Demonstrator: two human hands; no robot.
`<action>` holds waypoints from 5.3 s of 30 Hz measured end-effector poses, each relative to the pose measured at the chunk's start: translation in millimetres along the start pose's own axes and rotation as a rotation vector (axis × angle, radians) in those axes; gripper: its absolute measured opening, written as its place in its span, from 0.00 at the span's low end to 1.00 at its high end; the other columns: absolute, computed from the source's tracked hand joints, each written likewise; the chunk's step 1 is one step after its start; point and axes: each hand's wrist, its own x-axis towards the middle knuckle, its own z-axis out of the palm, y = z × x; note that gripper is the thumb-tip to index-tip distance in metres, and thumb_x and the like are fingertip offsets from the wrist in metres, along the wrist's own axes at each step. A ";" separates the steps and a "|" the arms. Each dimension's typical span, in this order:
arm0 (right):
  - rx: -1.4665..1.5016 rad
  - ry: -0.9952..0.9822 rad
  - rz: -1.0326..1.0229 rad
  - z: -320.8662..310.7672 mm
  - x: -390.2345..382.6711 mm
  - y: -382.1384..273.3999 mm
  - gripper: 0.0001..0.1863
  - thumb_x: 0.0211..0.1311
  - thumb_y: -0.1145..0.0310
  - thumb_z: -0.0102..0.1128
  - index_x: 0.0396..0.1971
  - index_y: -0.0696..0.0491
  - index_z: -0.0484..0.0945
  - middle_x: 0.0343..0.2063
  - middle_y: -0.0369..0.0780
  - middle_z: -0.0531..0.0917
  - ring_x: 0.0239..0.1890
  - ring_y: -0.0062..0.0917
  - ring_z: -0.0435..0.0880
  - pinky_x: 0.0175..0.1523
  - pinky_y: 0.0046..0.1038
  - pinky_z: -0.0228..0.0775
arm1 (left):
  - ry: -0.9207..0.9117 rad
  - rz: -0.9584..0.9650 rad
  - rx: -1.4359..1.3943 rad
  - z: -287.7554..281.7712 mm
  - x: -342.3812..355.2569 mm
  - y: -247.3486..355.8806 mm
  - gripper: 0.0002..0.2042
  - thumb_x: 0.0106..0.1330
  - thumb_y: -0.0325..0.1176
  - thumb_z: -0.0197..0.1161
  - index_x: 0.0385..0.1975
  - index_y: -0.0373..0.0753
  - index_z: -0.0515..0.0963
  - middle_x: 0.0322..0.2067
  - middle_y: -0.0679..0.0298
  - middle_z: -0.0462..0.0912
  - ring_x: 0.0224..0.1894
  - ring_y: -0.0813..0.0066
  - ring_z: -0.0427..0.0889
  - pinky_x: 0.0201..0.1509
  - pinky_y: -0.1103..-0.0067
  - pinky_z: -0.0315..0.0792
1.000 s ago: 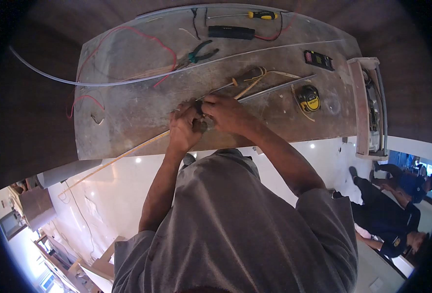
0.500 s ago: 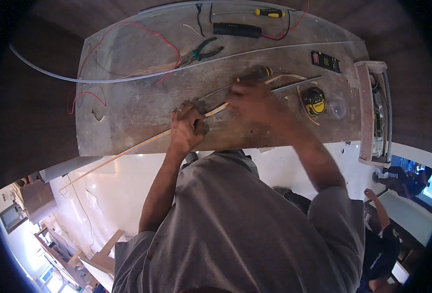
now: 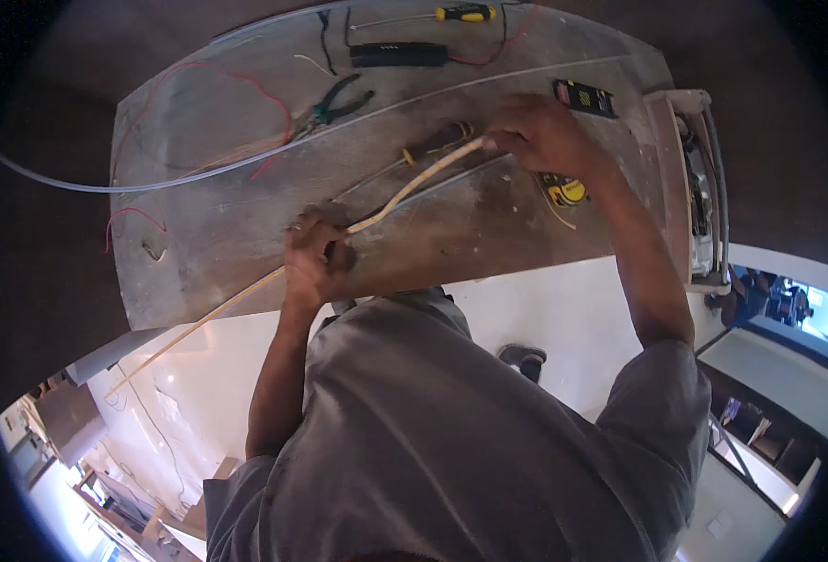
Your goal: The person prepares and applies an LED strip to the edge of a wooden surface, using their hands to press it down and align it along the length of the board.
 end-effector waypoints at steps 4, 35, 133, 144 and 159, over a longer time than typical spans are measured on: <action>-0.196 -0.064 -0.014 -25.0 8.9 -2.0 0.05 0.62 0.67 0.71 0.34 0.52 0.88 0.33 0.41 0.85 0.40 0.40 0.86 0.47 0.41 0.77 | 0.011 -0.016 -0.009 -2.3 -0.2 -1.2 0.08 0.54 0.23 0.69 0.32 0.44 0.82 0.39 0.59 0.82 0.49 0.51 0.81 0.53 0.57 0.69; 0.117 0.157 -0.191 184.5 38.1 -99.6 0.13 0.50 0.77 0.71 0.39 0.55 0.85 0.40 0.40 0.80 0.50 0.38 0.79 0.57 0.39 0.76 | 0.011 -0.058 -0.016 -12.3 5.2 12.7 0.15 0.50 0.27 0.71 0.41 0.44 0.84 0.48 0.61 0.84 0.55 0.50 0.81 0.55 0.59 0.70; 0.071 0.127 -0.421 158.7 30.5 -66.7 0.13 0.45 0.76 0.66 0.35 0.58 0.82 0.37 0.43 0.77 0.43 0.39 0.77 0.51 0.40 0.75 | 0.131 0.076 0.255 23.5 13.1 41.7 0.13 0.40 0.30 0.68 0.30 0.42 0.83 0.39 0.65 0.81 0.42 0.61 0.79 0.46 0.66 0.71; -0.063 0.024 -0.406 134.5 33.8 -59.9 0.11 0.61 0.71 0.62 0.43 0.53 0.81 0.45 0.41 0.78 0.56 0.38 0.76 0.62 0.41 0.75 | 0.161 0.089 0.157 26.6 16.5 32.2 0.12 0.42 0.24 0.68 0.30 0.40 0.81 0.38 0.62 0.80 0.39 0.56 0.78 0.43 0.66 0.71; -0.146 -0.097 -0.464 136.6 37.8 -64.9 0.09 0.57 0.68 0.62 0.38 0.49 0.82 0.42 0.40 0.77 0.46 0.35 0.84 0.46 0.40 0.80 | 0.127 0.055 0.149 26.9 9.9 29.7 0.16 0.43 0.25 0.68 0.36 0.39 0.82 0.41 0.62 0.80 0.45 0.54 0.79 0.46 0.64 0.73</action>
